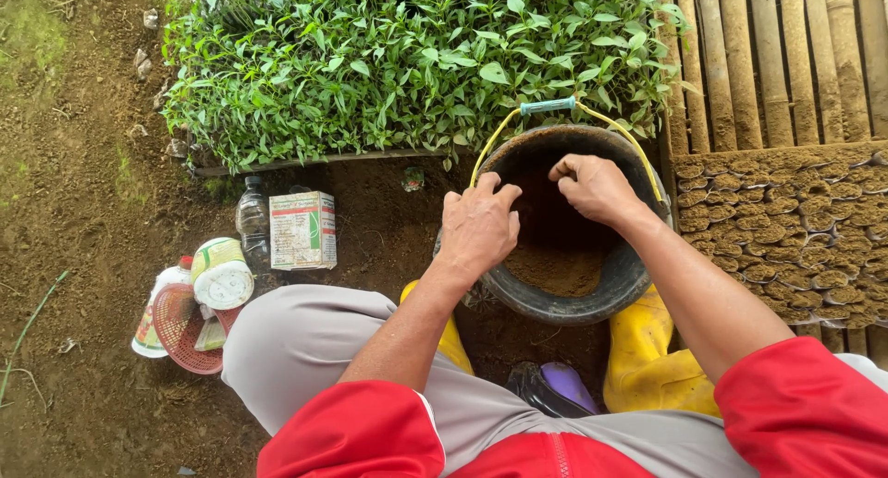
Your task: The person scoops soil from a bucket, wraps it around a small seed packet, and forms a compact soil ball. They then place the finished soil ball onto a bamboo tray next to other completed balls.
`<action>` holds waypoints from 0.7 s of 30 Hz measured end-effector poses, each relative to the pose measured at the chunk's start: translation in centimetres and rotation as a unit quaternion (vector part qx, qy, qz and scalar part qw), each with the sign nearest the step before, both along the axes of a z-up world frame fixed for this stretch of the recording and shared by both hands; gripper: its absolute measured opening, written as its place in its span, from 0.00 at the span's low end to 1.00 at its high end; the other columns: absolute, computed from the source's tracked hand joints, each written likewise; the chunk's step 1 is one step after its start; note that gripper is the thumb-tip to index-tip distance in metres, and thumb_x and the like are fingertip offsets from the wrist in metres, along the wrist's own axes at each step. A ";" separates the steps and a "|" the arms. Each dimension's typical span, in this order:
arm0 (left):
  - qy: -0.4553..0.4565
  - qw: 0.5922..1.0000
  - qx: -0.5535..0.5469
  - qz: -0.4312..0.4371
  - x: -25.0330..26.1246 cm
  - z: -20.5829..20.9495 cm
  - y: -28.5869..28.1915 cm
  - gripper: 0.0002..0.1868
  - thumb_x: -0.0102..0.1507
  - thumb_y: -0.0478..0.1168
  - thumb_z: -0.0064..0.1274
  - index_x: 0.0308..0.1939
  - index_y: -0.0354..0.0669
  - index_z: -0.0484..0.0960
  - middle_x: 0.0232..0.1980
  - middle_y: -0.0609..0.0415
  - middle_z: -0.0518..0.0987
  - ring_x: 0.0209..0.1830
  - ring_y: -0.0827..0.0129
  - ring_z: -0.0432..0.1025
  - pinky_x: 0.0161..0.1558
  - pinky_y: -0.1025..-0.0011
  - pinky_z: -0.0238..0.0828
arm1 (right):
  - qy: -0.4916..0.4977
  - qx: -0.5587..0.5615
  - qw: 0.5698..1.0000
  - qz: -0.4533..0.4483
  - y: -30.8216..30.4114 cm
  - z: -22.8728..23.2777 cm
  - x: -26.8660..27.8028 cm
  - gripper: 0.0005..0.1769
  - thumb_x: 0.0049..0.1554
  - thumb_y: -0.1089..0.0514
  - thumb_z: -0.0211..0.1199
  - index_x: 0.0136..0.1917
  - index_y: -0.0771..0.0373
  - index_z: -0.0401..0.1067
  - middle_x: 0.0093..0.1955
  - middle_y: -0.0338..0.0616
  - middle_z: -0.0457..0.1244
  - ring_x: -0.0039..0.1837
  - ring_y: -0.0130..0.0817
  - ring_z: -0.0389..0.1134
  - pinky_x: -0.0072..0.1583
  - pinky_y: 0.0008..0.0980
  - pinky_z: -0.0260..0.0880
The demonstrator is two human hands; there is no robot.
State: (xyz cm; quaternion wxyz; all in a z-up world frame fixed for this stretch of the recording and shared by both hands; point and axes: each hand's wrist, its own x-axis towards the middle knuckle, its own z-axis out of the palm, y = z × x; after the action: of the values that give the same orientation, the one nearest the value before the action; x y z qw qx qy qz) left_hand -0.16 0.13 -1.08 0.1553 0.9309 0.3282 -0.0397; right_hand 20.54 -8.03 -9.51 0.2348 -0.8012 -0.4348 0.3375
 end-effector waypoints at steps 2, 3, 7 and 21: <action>0.002 1.000 -0.002 0.006 -0.2 -0.1 0.0 0.20 0.63 0.46 0.51 0.59 0.58 0.79 0.61 0.51 0.71 0.49 0.49 0.78 0.51 0.56 0.64 | -0.028 -0.004 0.999 0.019 -0.3 -1.0 -0.6 0.13 0.56 0.53 0.61 0.53 0.49 0.79 0.43 0.47 0.72 0.51 0.50 0.73 0.52 0.48 0.74; 0.004 1.000 -0.003 0.012 -0.2 -0.2 0.0 0.20 0.63 0.46 0.51 0.59 0.58 0.79 0.61 0.51 0.71 0.49 0.49 0.78 0.50 0.56 0.65 | -0.057 -0.007 0.998 0.038 -0.5 -1.5 -0.9 0.13 0.55 0.52 0.63 0.54 0.48 0.79 0.46 0.49 0.72 0.53 0.52 0.74 0.52 0.49 0.75; 0.012 1.000 -0.005 0.012 -0.4 0.1 0.1 0.20 0.64 0.46 0.51 0.61 0.56 0.78 0.61 0.51 0.71 0.50 0.49 0.78 0.51 0.56 0.65 | -0.143 0.011 0.984 0.102 -0.2 -1.5 -3.4 0.18 0.56 0.54 0.64 0.61 0.52 0.76 0.48 0.54 0.70 0.54 0.53 0.74 0.55 0.49 0.76; 0.033 0.999 -0.026 0.032 -2.2 -1.0 0.8 0.21 0.64 0.48 0.51 0.62 0.56 0.76 0.55 0.52 0.74 0.50 0.51 0.78 0.51 0.55 0.65 | -0.051 -0.120 0.985 0.110 1.2 -9.1 -2.6 0.28 0.55 0.43 0.63 0.61 0.65 0.77 0.51 0.56 0.72 0.57 0.51 0.74 0.55 0.50 0.75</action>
State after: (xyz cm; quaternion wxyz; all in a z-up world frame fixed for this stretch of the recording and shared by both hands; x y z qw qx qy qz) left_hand -2.35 0.89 -2.09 0.1698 0.9138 0.3616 -0.0739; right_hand 17.89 -6.78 -18.61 0.0759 -0.7872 -0.4877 0.3697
